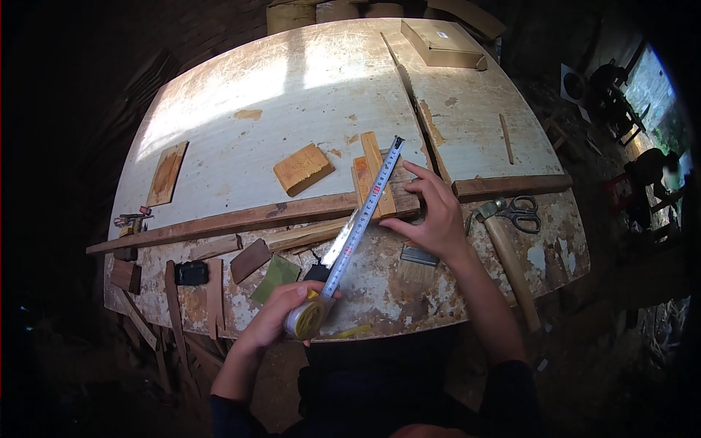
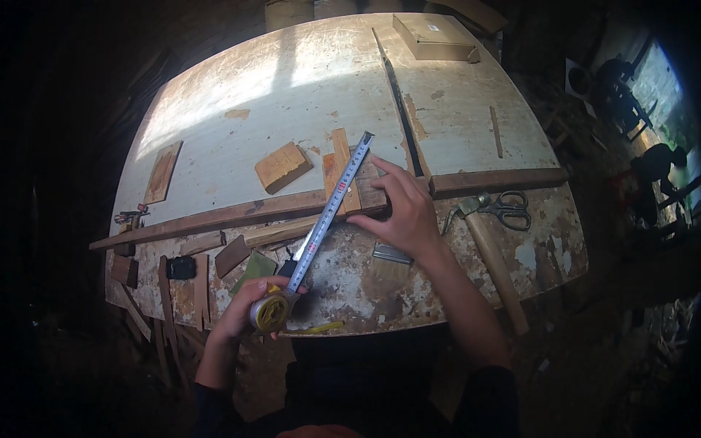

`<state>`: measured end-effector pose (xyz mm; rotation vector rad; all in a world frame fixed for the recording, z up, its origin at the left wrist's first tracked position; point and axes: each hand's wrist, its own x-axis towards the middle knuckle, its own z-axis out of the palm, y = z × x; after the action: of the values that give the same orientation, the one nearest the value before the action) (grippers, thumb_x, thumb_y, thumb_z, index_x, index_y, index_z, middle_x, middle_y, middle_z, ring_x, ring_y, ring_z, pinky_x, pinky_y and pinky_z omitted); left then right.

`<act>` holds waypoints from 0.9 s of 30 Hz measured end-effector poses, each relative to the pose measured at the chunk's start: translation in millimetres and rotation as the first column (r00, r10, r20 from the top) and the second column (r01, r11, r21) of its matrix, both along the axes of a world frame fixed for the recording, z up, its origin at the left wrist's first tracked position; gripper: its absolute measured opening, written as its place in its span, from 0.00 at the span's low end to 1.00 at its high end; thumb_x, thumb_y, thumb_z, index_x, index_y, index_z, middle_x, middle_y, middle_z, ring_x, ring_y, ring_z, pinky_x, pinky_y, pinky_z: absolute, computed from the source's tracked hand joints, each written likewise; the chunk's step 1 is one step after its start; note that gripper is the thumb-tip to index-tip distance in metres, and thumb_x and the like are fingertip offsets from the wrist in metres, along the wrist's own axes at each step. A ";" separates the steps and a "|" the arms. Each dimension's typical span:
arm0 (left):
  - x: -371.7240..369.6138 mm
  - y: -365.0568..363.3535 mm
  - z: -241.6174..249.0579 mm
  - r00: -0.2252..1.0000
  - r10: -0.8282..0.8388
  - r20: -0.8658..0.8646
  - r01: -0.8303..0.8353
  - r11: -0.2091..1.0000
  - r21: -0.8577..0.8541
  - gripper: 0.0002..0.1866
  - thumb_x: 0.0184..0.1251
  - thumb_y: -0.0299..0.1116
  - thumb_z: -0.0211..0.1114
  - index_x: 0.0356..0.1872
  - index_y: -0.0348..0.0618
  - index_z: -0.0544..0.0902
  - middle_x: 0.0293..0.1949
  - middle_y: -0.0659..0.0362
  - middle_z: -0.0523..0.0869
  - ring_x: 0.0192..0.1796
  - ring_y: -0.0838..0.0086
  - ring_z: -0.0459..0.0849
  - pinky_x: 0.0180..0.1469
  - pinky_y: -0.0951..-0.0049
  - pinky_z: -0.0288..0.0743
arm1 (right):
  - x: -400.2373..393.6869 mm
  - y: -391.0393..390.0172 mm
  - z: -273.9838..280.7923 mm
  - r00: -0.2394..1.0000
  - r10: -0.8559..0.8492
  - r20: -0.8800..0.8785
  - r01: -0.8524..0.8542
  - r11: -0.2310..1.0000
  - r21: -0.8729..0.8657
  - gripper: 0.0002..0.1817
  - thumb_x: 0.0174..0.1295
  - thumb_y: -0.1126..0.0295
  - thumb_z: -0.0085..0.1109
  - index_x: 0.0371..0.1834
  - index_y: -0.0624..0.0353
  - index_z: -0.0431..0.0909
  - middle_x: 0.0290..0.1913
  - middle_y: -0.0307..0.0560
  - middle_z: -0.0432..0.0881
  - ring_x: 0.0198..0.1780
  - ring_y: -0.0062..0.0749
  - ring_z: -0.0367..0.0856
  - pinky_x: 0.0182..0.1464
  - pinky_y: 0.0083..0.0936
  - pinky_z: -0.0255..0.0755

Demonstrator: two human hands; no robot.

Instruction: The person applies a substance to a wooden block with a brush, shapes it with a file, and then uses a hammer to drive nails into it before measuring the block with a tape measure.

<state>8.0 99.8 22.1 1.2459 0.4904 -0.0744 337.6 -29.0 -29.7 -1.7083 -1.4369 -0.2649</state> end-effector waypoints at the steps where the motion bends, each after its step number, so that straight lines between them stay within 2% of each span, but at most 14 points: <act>1: -1.0 1.6 0.9 1.000 0.000 -0.009 0.000 1.000 0.001 0.37 0.87 0.60 0.51 0.69 0.30 0.83 0.43 0.51 0.90 0.31 0.75 0.91 0.29 0.77 0.88 | 0.4 0.3 -0.3 1.000 0.001 0.002 -0.001 1.000 0.003 0.34 0.45 0.53 0.93 0.48 0.59 0.83 0.73 0.57 0.82 0.70 0.53 0.86 0.68 0.47 0.82; 4: -6.4 8.5 -4.1 1.000 0.010 -0.025 -0.012 0.998 -0.065 0.37 0.87 0.60 0.51 0.68 0.29 0.82 0.43 0.48 0.90 0.29 0.72 0.91 0.27 0.77 0.88 | 0.5 0.2 -1.3 1.000 0.003 -0.021 -0.003 1.000 -0.007 0.34 0.45 0.53 0.93 0.48 0.59 0.83 0.74 0.57 0.82 0.70 0.53 0.86 0.68 0.47 0.82; 7: -8.7 11.0 -8.8 0.996 0.092 -0.018 -0.094 0.980 -0.173 0.38 0.86 0.60 0.52 0.68 0.28 0.81 0.44 0.45 0.91 0.28 0.70 0.92 0.24 0.76 0.88 | 0.2 0.0 -0.5 1.000 0.002 -0.018 -0.002 1.000 -0.008 0.34 0.45 0.53 0.93 0.48 0.59 0.83 0.74 0.57 0.82 0.70 0.53 0.86 0.68 0.47 0.82; 10: -14.7 20.2 -15.3 0.998 0.059 -0.005 -0.059 0.962 -0.267 0.39 0.85 0.61 0.52 0.68 0.28 0.80 0.51 0.41 0.90 0.29 0.69 0.92 0.23 0.74 0.89 | 0.5 -0.2 2.4 0.999 0.002 0.034 -0.002 1.000 0.007 0.35 0.45 0.55 0.94 0.49 0.60 0.81 0.73 0.58 0.83 0.69 0.52 0.87 0.66 0.43 0.85; 13: -13.8 17.4 -6.8 0.990 0.141 -0.029 -0.144 0.963 -0.227 0.39 0.84 0.63 0.52 0.67 0.28 0.79 0.59 0.38 0.88 0.29 0.67 0.93 0.22 0.73 0.89 | 0.3 -0.1 2.2 0.999 0.002 0.032 -0.002 1.000 0.006 0.36 0.44 0.55 0.95 0.50 0.60 0.81 0.73 0.58 0.83 0.68 0.51 0.87 0.64 0.41 0.86; 16: -18.3 24.5 -8.0 0.994 0.108 -0.030 -0.112 0.965 -0.237 0.39 0.83 0.63 0.52 0.67 0.29 0.77 0.64 0.38 0.86 0.30 0.65 0.93 0.21 0.72 0.89 | -0.1 -0.3 0.7 1.000 0.003 -0.005 -0.003 1.000 -0.007 0.35 0.45 0.53 0.94 0.49 0.60 0.82 0.74 0.57 0.82 0.69 0.52 0.86 0.67 0.45 0.83; 27: -26.8 35.3 -8.3 0.996 0.081 -0.038 -0.088 0.963 -0.254 0.38 0.83 0.62 0.51 0.65 0.29 0.77 0.64 0.37 0.86 0.30 0.63 0.94 0.21 0.72 0.89 | -0.1 -0.2 -0.6 1.000 -0.002 -0.017 0.002 1.000 -0.010 0.35 0.45 0.52 0.93 0.49 0.59 0.83 0.74 0.55 0.82 0.70 0.51 0.86 0.69 0.47 0.82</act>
<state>-18.8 135.1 13.8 0.9715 0.5392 -0.0796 337.5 -29.2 -30.3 -1.7162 -1.4263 -0.2448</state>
